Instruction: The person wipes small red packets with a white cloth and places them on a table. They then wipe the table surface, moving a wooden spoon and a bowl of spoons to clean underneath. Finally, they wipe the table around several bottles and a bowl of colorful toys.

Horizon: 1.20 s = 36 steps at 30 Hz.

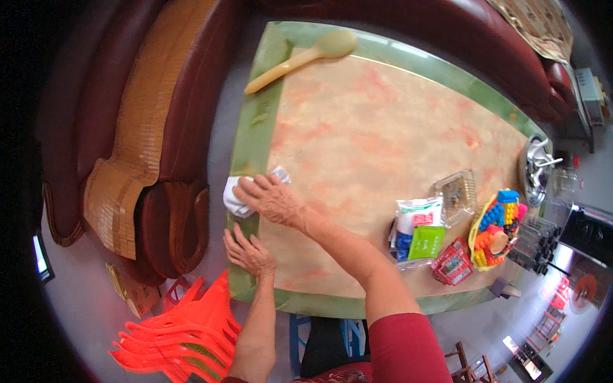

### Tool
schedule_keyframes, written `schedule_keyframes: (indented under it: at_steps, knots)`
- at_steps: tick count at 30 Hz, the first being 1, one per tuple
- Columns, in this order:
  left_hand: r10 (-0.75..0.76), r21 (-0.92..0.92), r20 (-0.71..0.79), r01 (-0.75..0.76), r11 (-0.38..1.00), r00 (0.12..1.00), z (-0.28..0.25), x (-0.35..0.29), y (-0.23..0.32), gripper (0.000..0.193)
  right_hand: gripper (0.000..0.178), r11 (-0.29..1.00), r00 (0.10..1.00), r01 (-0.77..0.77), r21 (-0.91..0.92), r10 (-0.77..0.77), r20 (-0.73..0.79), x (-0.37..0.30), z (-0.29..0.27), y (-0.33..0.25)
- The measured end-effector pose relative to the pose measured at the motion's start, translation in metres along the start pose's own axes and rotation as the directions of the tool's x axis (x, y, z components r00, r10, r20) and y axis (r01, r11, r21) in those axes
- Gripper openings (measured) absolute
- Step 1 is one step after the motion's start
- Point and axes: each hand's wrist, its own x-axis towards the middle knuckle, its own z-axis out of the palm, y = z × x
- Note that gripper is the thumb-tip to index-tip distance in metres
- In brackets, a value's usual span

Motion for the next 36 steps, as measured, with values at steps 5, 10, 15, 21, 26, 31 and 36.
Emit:
schedule_keyframes:
  at_steps: [5, 10, 15, 21, 26, 31, 36]
  knots:
    - [-0.007, 0.021, 0.007, 0.007, 1.000, 1.000, -0.001, 0.001, 0.003, 0.051, 0.056, 0.875, 0.899, -0.435, -0.210, 0.409, -0.160, -0.055, -0.050, 0.106]
    - [-0.006, -0.009, 0.031, 0.006, 1.000, 0.999, -0.004, 0.001, 0.008, 0.050, 0.060, 0.423, 0.757, -0.593, -0.686, 0.584, -0.294, -0.137, -0.113, 0.190]
    - [-0.015, -0.014, 0.030, 0.015, 1.000, 0.999, -0.003, 0.000, 0.005, 0.050, 0.042, 0.115, 0.227, -0.938, -0.328, 0.917, -0.327, -0.155, -0.165, 0.207]
    - [-0.025, -0.010, -0.003, 0.025, 1.000, 1.000, -0.002, -0.003, 0.002, 0.050, 0.029, 0.346, 0.388, -0.907, -0.238, 0.908, -0.158, -0.126, -0.128, 0.145]
    - [0.005, -0.028, -0.067, -0.007, 1.000, 0.998, 0.004, -0.003, -0.001, 0.050, 0.017, 0.627, 0.618, -0.778, 0.027, 0.773, -0.144, -0.119, -0.092, 0.063]
    - [-0.014, -0.466, -0.014, 0.006, 0.885, 1.000, -0.008, -0.010, -0.012, 0.055, 0.020, 0.325, 0.487, -0.839, 0.436, 0.806, 0.336, -0.119, -0.100, 0.004]
    - [-0.058, -0.915, 0.340, 0.344, 0.209, 0.939, -0.037, -0.041, 0.022, 0.043, 0.032, -0.435, 0.403, -0.607, 0.665, 0.552, 0.730, -0.121, -0.126, -0.071]
